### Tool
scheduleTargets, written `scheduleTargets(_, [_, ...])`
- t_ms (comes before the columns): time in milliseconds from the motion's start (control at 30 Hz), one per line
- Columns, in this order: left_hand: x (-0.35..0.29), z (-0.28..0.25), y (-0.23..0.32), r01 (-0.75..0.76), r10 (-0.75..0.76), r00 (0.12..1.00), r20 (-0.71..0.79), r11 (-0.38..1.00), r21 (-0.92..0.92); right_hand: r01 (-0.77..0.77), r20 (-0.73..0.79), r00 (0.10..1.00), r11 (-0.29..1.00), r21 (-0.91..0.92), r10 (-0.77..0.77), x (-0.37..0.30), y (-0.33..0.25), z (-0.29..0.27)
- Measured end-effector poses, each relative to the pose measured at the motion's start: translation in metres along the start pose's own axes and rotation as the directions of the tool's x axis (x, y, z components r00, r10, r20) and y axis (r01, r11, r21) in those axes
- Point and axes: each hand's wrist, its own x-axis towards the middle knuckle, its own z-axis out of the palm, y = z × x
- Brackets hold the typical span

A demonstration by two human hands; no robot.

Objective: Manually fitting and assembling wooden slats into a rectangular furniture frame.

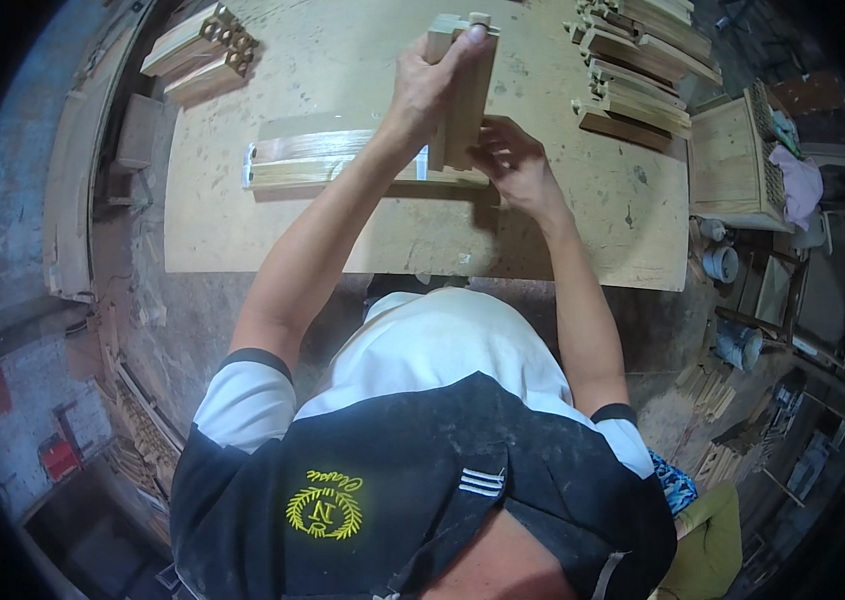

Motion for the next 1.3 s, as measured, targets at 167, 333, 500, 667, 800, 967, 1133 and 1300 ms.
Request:
scheduleTargets(167, [-0.007, -0.022, -0.031, -0.090, 0.109, 0.982, -0.152, 0.988, 0.126, 0.001, 0.110, 0.994, 0.997, -0.078, 0.008, 0.031, 0.022, 0.023])
scheduleTargets(333, [-0.025, -0.033, -0.049, -0.201, 0.237, 0.941, -0.243, 0.966, 0.162, 0.155, 0.186, 0.973, 0.982, -0.110, -0.133, 0.036, 0.031, 0.032])
scheduleTargets(500, [-0.050, -0.032, -0.070, -0.446, 0.533, 0.839, -0.110, 0.789, 0.422, 0.433, 0.202, 0.897, 0.875, -0.217, -0.394, 0.023, 0.032, 0.028])
scheduleTargets(667, [-0.060, -0.038, -0.080, -0.412, 0.500, 0.855, -0.139, 0.817, 0.402, 0.456, 0.197, 0.888, 0.851, -0.262, -0.415, 0.021, 0.038, 0.037])
scheduleTargets(800, [-0.056, -0.041, -0.083, -0.353, 0.401, 0.905, -0.141, 0.894, 0.276, 0.350, 0.224, 0.927, 0.906, -0.238, -0.299, 0.021, 0.041, 0.038])
scheduleTargets(967, [-0.067, -0.061, -0.071, -0.354, 0.351, 0.934, 0.060, 0.895, 0.270, 0.337, 0.124, 0.938, 0.775, -0.535, -0.323, 0.000, 0.047, 0.046])
scheduleTargets(1133, [-0.116, -0.160, -0.080, -0.346, 0.384, 0.923, 0.024, 0.800, 0.491, -0.294, -0.167, 0.952, 0.918, -0.265, 0.256, -0.062, -0.010, 0.087])
scheduleTargets(1300, [-0.158, -0.280, -0.083, -0.197, 0.280, 0.957, -0.078, 0.822, 0.534, -0.186, 0.121, 0.971, 0.967, -0.175, 0.208, -0.006, -0.051, 0.162])
